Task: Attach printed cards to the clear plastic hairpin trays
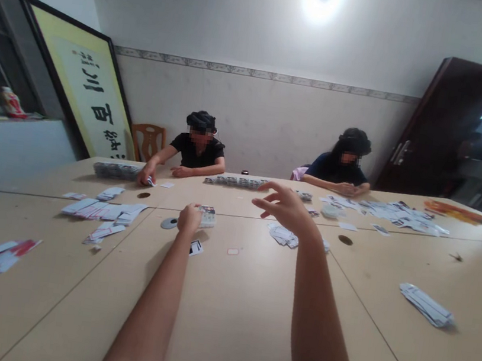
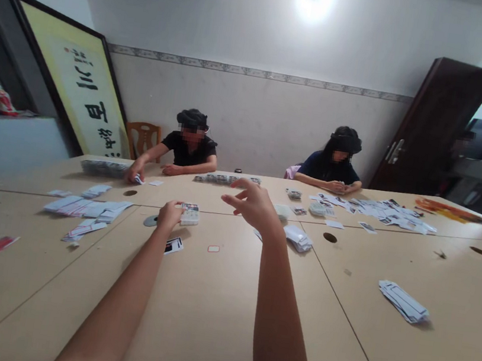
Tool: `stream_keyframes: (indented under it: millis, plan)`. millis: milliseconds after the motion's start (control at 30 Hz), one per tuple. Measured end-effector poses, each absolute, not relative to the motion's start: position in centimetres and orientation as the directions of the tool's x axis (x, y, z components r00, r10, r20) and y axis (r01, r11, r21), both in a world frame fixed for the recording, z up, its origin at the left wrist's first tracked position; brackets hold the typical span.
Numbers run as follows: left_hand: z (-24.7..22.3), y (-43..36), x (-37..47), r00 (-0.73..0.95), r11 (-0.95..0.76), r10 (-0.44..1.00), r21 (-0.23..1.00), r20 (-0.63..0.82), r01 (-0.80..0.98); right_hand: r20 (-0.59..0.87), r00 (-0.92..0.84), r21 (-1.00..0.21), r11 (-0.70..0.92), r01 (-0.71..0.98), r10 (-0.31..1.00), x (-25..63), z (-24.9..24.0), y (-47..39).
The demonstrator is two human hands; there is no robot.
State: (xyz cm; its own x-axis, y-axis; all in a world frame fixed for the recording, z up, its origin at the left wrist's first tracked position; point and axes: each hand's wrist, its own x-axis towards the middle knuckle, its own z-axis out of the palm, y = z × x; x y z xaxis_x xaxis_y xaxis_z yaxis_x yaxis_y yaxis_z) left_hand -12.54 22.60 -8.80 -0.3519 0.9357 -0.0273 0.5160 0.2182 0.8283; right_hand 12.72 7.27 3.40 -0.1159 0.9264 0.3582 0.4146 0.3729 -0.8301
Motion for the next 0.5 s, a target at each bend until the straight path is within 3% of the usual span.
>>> stream_keyframes:
  millis: [500]
  plan:
    - [-9.7,25.1,-13.3,-0.343,0.287,0.938,0.432,0.056,0.855,0.338,-0.157,-0.840,0.373,0.394,0.928,14.2,4.0,6.6]
